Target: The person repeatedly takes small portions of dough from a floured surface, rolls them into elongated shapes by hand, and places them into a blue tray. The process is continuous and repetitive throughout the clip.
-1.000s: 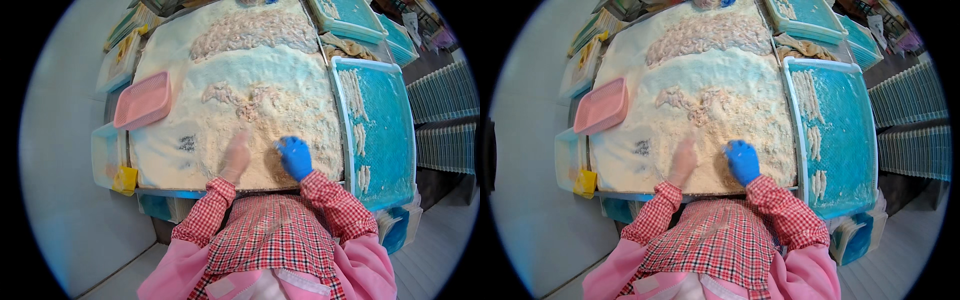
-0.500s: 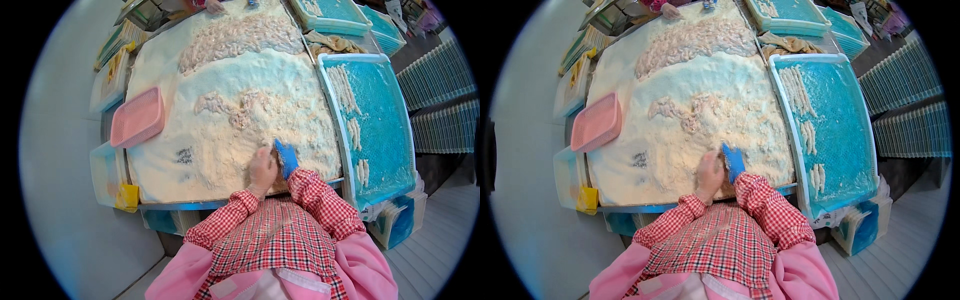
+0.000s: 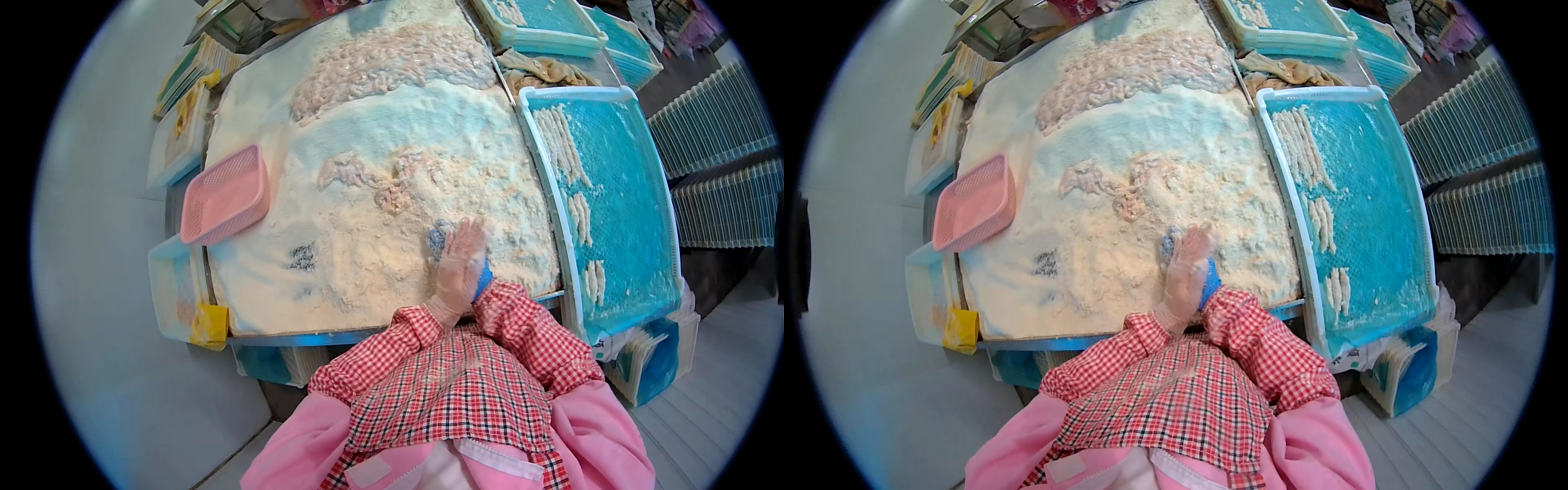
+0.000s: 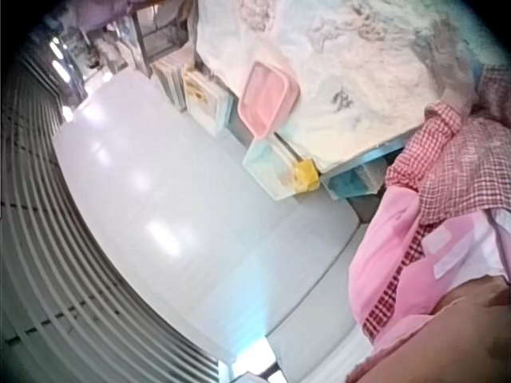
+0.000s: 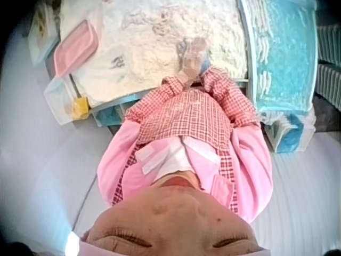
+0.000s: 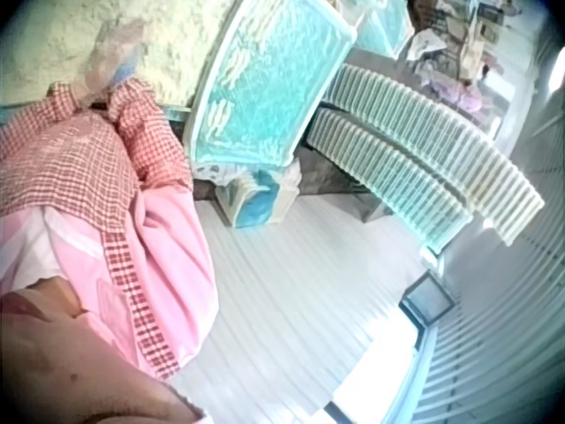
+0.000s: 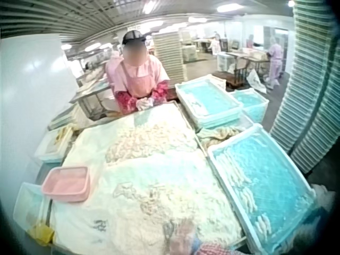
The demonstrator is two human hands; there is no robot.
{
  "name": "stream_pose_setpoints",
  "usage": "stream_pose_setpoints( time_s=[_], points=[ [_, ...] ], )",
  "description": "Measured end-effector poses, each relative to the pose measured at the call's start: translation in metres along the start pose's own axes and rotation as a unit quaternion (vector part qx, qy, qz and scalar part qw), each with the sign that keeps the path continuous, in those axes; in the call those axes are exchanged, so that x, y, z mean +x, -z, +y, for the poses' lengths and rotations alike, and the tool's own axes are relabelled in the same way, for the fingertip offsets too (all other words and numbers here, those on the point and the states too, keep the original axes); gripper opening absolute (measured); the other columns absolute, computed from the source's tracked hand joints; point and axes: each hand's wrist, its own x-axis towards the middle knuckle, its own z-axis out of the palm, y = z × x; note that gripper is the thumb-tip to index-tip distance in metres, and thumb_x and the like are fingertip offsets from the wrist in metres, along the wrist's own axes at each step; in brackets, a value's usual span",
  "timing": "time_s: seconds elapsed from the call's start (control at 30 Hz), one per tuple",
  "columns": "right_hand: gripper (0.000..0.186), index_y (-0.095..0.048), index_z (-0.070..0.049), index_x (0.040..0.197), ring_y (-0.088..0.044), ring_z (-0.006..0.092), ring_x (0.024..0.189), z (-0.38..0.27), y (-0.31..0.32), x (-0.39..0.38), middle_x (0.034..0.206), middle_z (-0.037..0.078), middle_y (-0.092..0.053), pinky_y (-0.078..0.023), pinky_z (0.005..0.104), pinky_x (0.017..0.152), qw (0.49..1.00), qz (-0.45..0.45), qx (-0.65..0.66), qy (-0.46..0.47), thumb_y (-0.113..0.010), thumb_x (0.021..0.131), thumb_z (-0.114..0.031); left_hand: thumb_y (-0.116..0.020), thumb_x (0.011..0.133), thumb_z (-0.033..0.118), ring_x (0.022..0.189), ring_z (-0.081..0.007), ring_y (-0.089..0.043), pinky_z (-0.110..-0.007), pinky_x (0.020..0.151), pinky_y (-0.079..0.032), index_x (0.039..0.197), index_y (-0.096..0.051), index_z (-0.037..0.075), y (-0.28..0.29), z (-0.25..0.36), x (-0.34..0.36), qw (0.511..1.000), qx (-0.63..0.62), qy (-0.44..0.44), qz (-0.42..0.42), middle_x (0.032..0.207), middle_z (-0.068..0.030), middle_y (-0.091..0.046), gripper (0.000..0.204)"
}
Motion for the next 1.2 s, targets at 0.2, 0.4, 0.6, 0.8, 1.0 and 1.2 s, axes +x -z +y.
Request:
stream_pose_setpoints(
  time_s=[0.2,0.4,0.6,0.8,1.0,1.2],
  points=[
    [0.041,-0.049,-0.01,0.13,-0.058,0.0247,0.105,-0.109,-0.005,0.018,0.122,0.011,-0.057,-0.052,0.0451,0.084,0.866,0.213,-0.237,-0.386,-0.049,0.096,-0.034,-0.051,0.09,0.035,0.138,-0.0319,-0.026,-0.05,0.113,-0.014,0.14,-0.036,0.001,-0.007,-0.056,-0.009,0.992,0.122,0.015,0.014,0.148,-0.0185,-0.031,0.062],
    [0.039,-0.058,-0.011,0.106,-0.044,0.0072,0.046,-0.187,-0.167,0.044,0.066,-0.005,-0.052,-0.043,0.0275,0.037,0.713,0.22,-0.626,-0.226,-0.064,0.084,-0.043,-0.057,0.088,0.031,0.134,-0.0346,-0.031,-0.048,0.111,-0.021,0.138,-0.037,-0.001,0.039,-0.113,-0.068,0.945,0.282,0.101,-0.132,0.143,-0.0212,-0.036,0.063],
    [0.05,-0.049,-0.007,0.128,-0.059,0.0147,0.082,-0.332,-0.169,0.108,0.105,0.006,-0.062,-0.051,0.0321,0.069,0.72,0.219,-0.654,-0.075,-0.046,0.096,-0.044,-0.058,0.089,0.022,0.122,-0.029,-0.045,-0.037,0.102,-0.036,0.133,-0.043,-0.001,0.045,-0.175,0.006,0.893,0.062,0.415,0.163,0.131,-0.0181,-0.048,0.052],
    [0.06,-0.043,-0.007,0.136,-0.057,0.023,0.099,-0.333,-0.176,0.116,0.116,0.01,-0.059,-0.047,0.0379,0.087,0.561,0.179,-0.8,-0.112,-0.039,0.096,-0.051,-0.059,0.088,0.014,0.087,-0.0173,-0.061,-0.029,0.079,-0.048,0.111,-0.057,0.001,0.043,-0.138,0.048,0.794,-0.427,0.374,0.219,0.101,-0.0066,-0.06,0.026],
    [0.051,-0.046,-0.005,0.134,-0.059,0.0188,0.097,-0.36,-0.156,0.091,0.112,0.012,-0.063,-0.046,0.0347,0.088,0.503,0.192,-0.833,-0.13,-0.042,0.098,-0.042,-0.062,0.087,0.017,0.074,-0.0117,-0.059,-0.026,0.066,-0.048,0.112,-0.063,0.006,0.054,-0.126,-0.01,0.945,-0.015,0.327,0.016,0.086,-0.0054,-0.067,0.028],
    [0.036,-0.055,-0.005,0.126,-0.059,0.0161,0.105,-0.306,-0.15,0.09,0.12,0.012,-0.062,-0.046,0.0322,0.089,0.433,0.036,-0.897,0.084,-0.054,0.094,-0.022,-0.058,0.088,0.018,0.078,-0.0271,-0.065,-0.035,0.073,-0.051,0.113,-0.064,0.009,0.072,-0.128,-0.034,0.974,0.075,0.151,0.154,0.096,-0.0135,-0.068,0.027]
  ],
)
